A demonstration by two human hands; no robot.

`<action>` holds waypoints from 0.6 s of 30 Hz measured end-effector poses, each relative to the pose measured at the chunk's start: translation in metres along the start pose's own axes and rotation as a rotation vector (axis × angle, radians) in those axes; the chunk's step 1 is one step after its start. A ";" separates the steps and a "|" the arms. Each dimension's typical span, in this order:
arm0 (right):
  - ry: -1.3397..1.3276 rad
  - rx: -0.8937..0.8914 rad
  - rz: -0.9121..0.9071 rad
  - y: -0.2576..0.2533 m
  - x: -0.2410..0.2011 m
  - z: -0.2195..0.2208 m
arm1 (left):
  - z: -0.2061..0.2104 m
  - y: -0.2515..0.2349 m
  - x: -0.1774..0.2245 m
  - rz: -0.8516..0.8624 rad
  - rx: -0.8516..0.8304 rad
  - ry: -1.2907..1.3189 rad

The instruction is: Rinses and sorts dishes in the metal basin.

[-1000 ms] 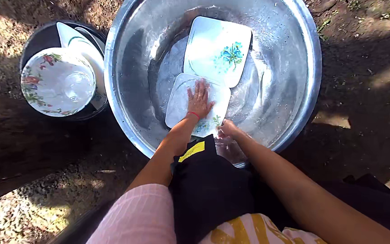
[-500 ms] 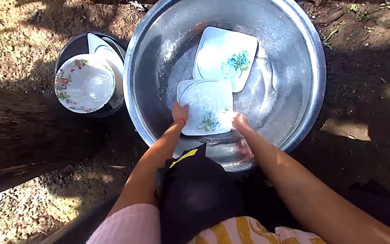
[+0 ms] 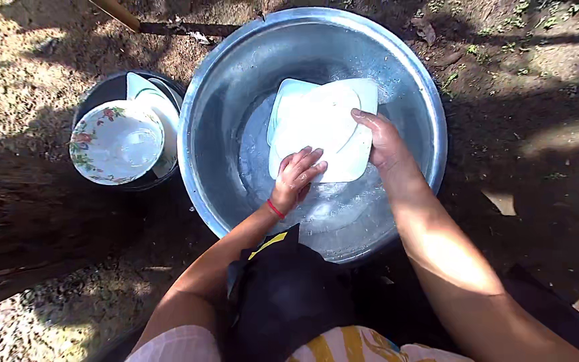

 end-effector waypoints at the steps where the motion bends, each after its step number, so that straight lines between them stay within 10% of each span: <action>1: 0.069 0.038 -0.003 -0.003 0.000 -0.010 | 0.007 0.006 -0.011 0.000 -0.076 -0.029; 3: 0.224 0.064 -0.010 -0.010 -0.004 -0.028 | 0.016 0.032 -0.054 -0.268 -0.131 -0.130; 6: 0.414 0.062 -0.015 -0.016 -0.010 -0.045 | 0.009 0.069 -0.127 -1.119 0.066 -0.081; 9: 0.520 0.042 0.031 -0.023 -0.005 -0.052 | 0.048 0.085 -0.133 -1.668 0.532 0.562; 13: 0.507 -0.020 0.118 -0.027 0.009 -0.052 | 0.074 -0.002 -0.079 -1.339 0.537 1.397; 18: 0.516 -0.110 0.104 -0.017 0.023 -0.028 | 0.062 -0.094 -0.029 -0.401 0.204 0.365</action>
Point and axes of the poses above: each hand's wrist, its own y-axis away from the middle knuckle, its own z-axis out of the palm, x = y × z, the point moved 4 cm from there along -y, towards the middle knuckle, and after that the axes turned 12 degrees about -y, right-handed, at the moved point
